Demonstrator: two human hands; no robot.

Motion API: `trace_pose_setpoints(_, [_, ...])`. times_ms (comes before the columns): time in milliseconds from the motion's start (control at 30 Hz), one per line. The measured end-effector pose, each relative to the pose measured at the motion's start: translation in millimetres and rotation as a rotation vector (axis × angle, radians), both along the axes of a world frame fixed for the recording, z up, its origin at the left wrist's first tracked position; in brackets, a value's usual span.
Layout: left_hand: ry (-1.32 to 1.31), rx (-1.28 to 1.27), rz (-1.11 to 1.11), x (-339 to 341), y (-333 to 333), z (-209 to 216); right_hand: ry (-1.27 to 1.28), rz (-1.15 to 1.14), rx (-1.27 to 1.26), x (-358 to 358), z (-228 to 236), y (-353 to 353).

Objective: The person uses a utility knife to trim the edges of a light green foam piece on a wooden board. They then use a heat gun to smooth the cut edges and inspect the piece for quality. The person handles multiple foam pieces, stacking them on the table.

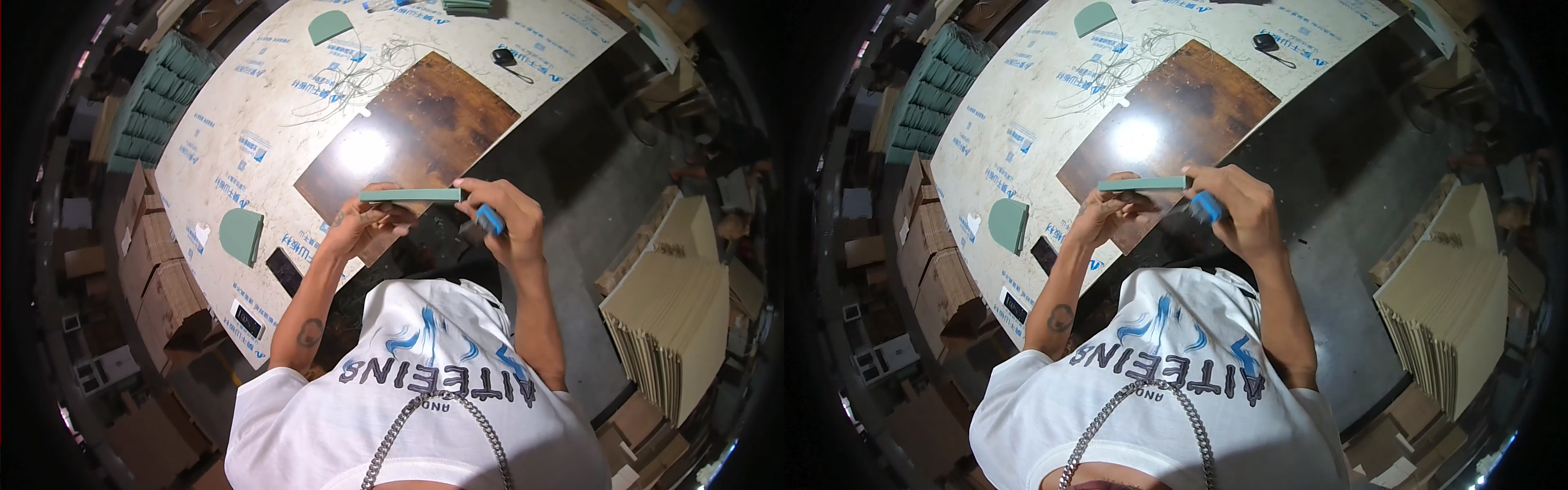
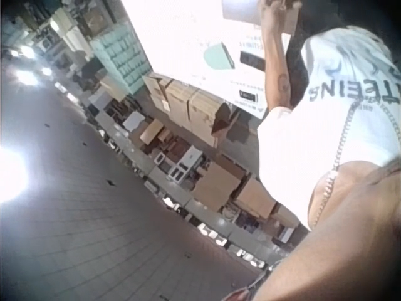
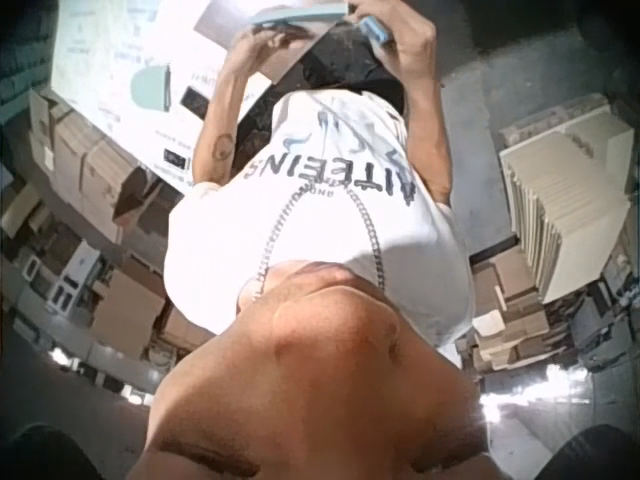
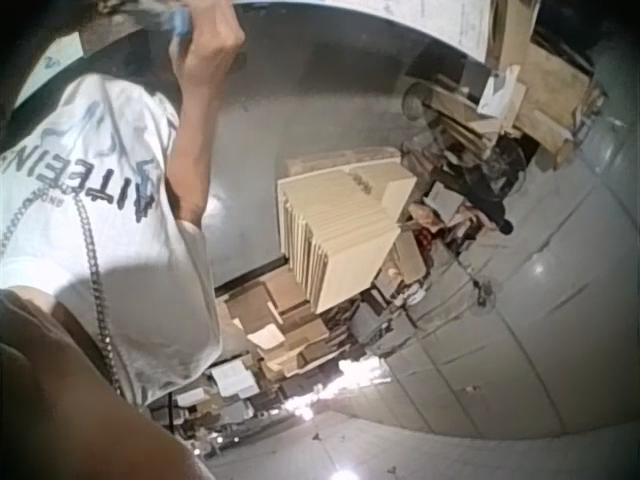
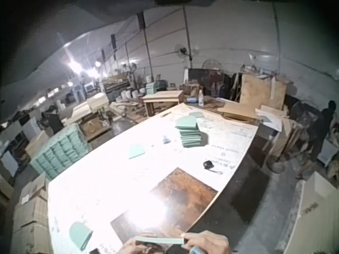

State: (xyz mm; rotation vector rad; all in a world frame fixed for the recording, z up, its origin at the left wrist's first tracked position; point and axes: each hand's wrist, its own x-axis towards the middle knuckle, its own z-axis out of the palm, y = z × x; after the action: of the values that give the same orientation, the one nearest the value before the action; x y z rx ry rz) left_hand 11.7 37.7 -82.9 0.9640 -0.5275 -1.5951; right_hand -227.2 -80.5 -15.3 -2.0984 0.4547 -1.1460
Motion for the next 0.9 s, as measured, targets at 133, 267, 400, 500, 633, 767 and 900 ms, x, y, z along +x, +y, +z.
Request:
trace_pose_setpoints(133, [0.053,-0.022,0.168,-10,-36,-40,0.142,-0.394,0.317,-7,-55,-6])
trace_pose_setpoints(267, [-0.3,-0.113,0.101,14,-92,-141,-0.196,-0.569,1.006,-37,-144,-1])
trace_pose_setpoints(400, [-0.62,-0.305,-0.063,36,-111,-188,-0.13,-0.629,1.359,-78,-189,25])
trace_pose_setpoints(500, [-1.077,-0.099,-0.131,52,-101,-184,-0.073,-0.654,1.585,-91,-187,36])
trace_pose_setpoints(633, [-1.568,0.245,0.191,31,-118,-140,-0.024,-0.527,1.519,-86,-186,29])
trace_pose_setpoints(767, [-1.833,-0.025,0.352,22,-162,-174,0.23,-0.448,1.224,-46,-175,6])
trace_pose_setpoints(900, [-1.876,0.0,0.417,1,-203,-186,0.515,-0.371,0.524,-12,-198,-9])
